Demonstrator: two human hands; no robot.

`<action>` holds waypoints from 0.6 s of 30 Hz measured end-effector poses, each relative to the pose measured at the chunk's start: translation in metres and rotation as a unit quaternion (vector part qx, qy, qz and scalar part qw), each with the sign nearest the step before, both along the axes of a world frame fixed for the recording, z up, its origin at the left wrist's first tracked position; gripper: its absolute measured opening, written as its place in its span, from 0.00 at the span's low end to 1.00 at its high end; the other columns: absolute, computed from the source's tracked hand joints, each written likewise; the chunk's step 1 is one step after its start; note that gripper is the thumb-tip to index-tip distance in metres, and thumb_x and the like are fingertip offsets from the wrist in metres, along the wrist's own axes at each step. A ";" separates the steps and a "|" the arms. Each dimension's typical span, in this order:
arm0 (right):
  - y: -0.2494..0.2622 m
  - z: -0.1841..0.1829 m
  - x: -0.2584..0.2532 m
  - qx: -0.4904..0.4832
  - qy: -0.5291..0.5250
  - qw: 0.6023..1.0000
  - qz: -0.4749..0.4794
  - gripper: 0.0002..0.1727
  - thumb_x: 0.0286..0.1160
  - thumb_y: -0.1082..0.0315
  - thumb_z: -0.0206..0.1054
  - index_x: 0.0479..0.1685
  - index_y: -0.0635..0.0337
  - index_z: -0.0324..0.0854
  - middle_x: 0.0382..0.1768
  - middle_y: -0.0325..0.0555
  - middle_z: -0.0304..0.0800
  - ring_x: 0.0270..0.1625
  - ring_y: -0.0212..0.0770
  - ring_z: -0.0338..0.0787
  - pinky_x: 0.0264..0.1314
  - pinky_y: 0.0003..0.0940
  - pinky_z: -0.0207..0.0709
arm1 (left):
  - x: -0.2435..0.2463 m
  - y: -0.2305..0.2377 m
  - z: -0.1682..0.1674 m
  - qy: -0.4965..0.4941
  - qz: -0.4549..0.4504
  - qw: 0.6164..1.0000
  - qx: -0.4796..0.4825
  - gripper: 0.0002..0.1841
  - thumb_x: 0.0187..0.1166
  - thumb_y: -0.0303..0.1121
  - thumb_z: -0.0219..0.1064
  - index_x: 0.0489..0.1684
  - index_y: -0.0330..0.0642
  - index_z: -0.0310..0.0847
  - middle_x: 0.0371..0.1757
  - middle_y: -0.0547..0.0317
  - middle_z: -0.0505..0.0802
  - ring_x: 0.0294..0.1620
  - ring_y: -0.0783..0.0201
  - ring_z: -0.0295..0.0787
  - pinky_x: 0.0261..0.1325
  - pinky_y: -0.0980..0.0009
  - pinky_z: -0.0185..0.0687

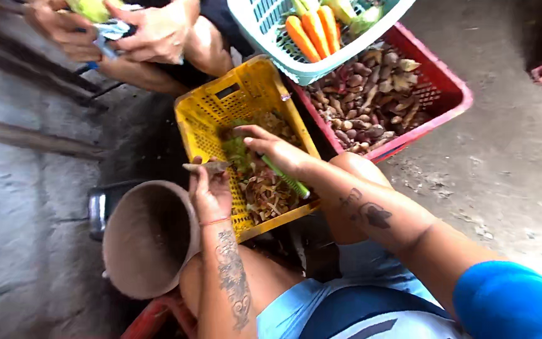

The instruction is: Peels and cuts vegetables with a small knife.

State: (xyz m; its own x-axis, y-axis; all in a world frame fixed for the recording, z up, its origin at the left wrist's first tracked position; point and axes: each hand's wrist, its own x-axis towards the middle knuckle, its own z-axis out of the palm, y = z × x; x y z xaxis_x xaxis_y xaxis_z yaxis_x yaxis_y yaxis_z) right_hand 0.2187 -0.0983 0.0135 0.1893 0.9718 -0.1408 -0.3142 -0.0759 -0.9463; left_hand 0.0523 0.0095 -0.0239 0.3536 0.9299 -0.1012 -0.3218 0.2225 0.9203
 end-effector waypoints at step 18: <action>0.010 -0.022 -0.007 0.045 0.025 0.994 0.098 0.05 0.84 0.76 0.60 0.42 0.62 0.81 0.27 0.35 0.86 0.14 0.20 0.70 0.16 0.15 0.65 | -0.010 -0.008 0.007 -0.046 -0.156 0.984 0.076 0.21 0.92 0.26 0.40 0.80 0.43 0.66 0.50 0.65 0.90 0.47 0.70 0.90 0.55 0.72 0.88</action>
